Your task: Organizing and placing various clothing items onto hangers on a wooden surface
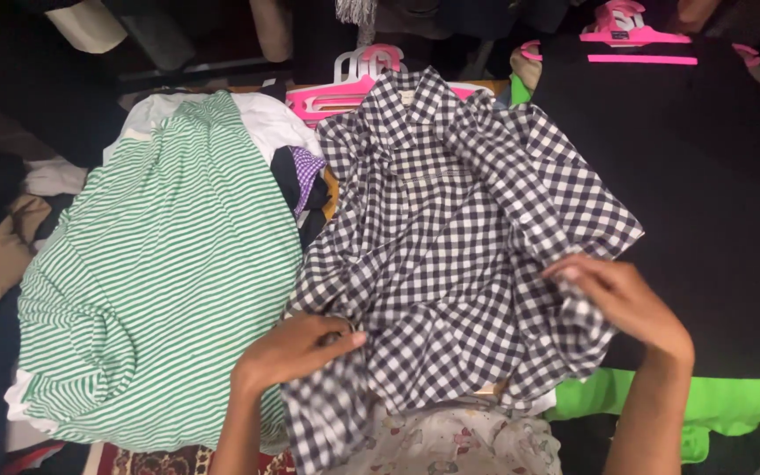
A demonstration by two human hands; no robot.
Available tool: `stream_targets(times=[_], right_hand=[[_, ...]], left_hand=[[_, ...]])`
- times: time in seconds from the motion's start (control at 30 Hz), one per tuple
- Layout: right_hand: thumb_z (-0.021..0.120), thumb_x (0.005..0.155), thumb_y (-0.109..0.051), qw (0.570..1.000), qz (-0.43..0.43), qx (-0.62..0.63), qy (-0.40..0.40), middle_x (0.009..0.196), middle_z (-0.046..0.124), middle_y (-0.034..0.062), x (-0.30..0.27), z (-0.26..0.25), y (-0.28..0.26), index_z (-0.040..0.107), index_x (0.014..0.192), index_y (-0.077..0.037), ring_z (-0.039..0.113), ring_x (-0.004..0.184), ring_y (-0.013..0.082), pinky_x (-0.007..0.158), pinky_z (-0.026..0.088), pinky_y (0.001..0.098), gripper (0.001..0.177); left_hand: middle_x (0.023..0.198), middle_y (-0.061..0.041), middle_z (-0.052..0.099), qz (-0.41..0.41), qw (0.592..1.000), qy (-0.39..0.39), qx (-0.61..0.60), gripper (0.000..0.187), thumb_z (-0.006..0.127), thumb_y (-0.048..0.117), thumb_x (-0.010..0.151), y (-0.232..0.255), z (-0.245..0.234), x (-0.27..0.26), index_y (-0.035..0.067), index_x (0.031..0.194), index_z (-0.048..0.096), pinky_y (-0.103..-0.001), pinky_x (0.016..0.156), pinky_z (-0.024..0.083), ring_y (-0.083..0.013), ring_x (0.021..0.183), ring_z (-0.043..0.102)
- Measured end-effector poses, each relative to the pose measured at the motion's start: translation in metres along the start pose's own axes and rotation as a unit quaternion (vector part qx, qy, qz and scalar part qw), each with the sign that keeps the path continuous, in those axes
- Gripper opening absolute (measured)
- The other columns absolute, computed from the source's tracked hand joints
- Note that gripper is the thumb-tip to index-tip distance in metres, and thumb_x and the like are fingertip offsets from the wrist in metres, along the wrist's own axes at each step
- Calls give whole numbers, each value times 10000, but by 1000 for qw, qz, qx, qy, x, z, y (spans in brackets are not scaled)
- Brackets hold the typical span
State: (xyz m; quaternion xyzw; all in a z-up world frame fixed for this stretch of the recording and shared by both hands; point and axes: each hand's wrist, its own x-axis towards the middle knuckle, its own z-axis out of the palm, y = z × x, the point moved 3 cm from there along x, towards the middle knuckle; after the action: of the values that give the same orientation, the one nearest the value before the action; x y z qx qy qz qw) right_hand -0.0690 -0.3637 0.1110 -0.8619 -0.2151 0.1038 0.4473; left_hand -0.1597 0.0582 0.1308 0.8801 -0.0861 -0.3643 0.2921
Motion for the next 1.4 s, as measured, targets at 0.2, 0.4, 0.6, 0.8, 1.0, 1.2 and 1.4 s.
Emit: stream_targets(times=[0.2, 0.4, 0.6, 0.8, 1.0, 1.2, 1.4], right_hand=[[575, 979, -186, 994, 22, -105, -33, 1019, 779, 260, 46, 21, -71, 748, 1067, -61, 741, 927, 482, 819, 579, 554, 231], [621, 998, -302, 975, -25, -221, 16, 990, 665, 109, 131, 29, -49, 688, 1097, -151, 683, 965, 356, 833, 551, 489, 193], [623, 989, -382, 953, 40, -297, 40, 1391, 424, 107, 247, 71, 54, 646, 1301, -315, 468, 1319, 407, 963, 523, 515, 320], [692, 923, -264, 926, 116, -329, 145, 1542, 333, 255, 276, 95, 64, 659, 1334, -277, 316, 1395, 490, 1072, 352, 557, 412], [787, 803, -28, 929, 16, -191, 315, 1124, 608, 66, 290, 82, 80, 603, 1090, -141, 584, 1138, 325, 975, 451, 500, 359], [860, 790, -29, 878, -10, -159, 451, 1081, 530, 111, 278, 24, 62, 512, 1044, -90, 557, 1063, 372, 975, 440, 479, 435], [703, 1089, -121, 877, 17, -174, 447, 1030, 720, 147, 266, -13, 96, 682, 1148, -89, 679, 973, 401, 850, 503, 468, 71]], left_hand=[[824, -257, 717, 89, 977, 187, 44, 341, 516, 345, 1023, 35, -32, 11, 31, 978, 643, -529, 681, 507, -470, 819, 697], [1241, -163, 544, 82, 952, 291, 56, 388, 543, 420, 1013, 51, -62, 96, 211, 1340, 537, -567, 897, 544, -443, 1178, 605], [1471, -265, 355, 24, 949, 311, 39, 481, 634, 348, 986, 54, -73, 195, 237, 1436, 504, -660, 1026, 451, -492, 1362, 451], [1362, -311, 429, -19, 882, 464, 78, 359, 729, 186, 891, 23, -88, 264, 109, 1240, 689, -547, 947, 547, -492, 1188, 543], [1336, -234, 517, -11, 874, 485, -6, 410, 718, -4, 830, -27, -104, 296, 44, 1232, 654, -518, 893, 577, -399, 1170, 579], [1089, -242, 631, 139, 789, 529, -280, 422, 467, -115, 818, -72, -135, 298, 24, 1177, 640, -497, 998, 458, -457, 1092, 599], [1154, -140, 684, 75, 718, 532, -443, 357, 574, 19, 861, -64, -189, 230, 120, 1163, 735, -341, 941, 503, -203, 1013, 642]])
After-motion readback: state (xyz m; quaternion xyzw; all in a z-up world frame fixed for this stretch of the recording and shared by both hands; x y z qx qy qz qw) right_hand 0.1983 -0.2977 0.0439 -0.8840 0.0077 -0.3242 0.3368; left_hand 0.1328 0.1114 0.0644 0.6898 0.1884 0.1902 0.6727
